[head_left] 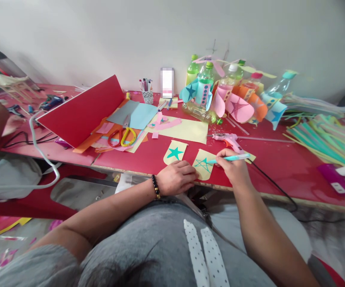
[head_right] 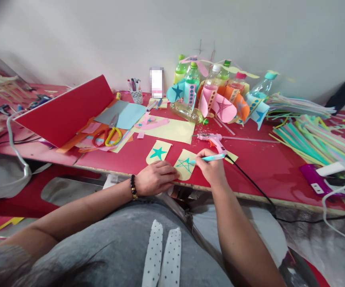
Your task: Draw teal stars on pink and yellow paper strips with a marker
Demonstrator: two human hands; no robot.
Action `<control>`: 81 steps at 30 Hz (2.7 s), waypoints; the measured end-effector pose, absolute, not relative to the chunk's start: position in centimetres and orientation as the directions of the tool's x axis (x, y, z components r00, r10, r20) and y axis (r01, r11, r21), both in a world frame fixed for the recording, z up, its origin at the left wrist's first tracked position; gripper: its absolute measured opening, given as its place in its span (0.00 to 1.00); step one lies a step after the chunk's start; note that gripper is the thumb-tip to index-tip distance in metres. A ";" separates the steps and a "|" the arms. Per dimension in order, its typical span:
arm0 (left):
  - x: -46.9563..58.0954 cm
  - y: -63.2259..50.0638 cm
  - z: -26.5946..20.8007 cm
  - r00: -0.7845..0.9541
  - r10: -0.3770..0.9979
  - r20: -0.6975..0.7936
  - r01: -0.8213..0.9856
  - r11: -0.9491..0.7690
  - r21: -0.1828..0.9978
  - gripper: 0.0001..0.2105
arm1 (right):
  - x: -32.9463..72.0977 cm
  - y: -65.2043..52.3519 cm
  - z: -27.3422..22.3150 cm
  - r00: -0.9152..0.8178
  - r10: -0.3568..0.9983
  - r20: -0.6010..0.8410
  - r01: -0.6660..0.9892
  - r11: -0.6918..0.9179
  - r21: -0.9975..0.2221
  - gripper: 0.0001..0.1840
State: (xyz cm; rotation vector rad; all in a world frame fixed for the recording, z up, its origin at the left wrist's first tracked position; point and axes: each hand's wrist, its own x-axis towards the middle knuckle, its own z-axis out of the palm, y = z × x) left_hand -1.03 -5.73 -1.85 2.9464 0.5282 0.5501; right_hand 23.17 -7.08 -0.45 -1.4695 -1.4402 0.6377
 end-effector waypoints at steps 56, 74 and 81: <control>-1.0 -5.8 -1.8 0.873 0.357 0.334 0.324 -0.934 0.152 0.15 | 22.9 -7.3 0.2 0.152 0.952 0.266 0.510 0.154 -0.846 0.06; -1.0 -5.7 -1.9 0.862 0.345 0.372 0.308 -0.938 0.157 0.13 | 23.0 -7.1 -0.2 0.163 0.935 0.314 0.503 0.195 -0.842 0.07; -1.0 -5.6 -2.1 0.854 0.329 0.402 0.288 -0.944 0.161 0.12 | 23.0 -7.4 -0.1 0.043 0.955 0.293 0.480 0.237 -0.844 0.05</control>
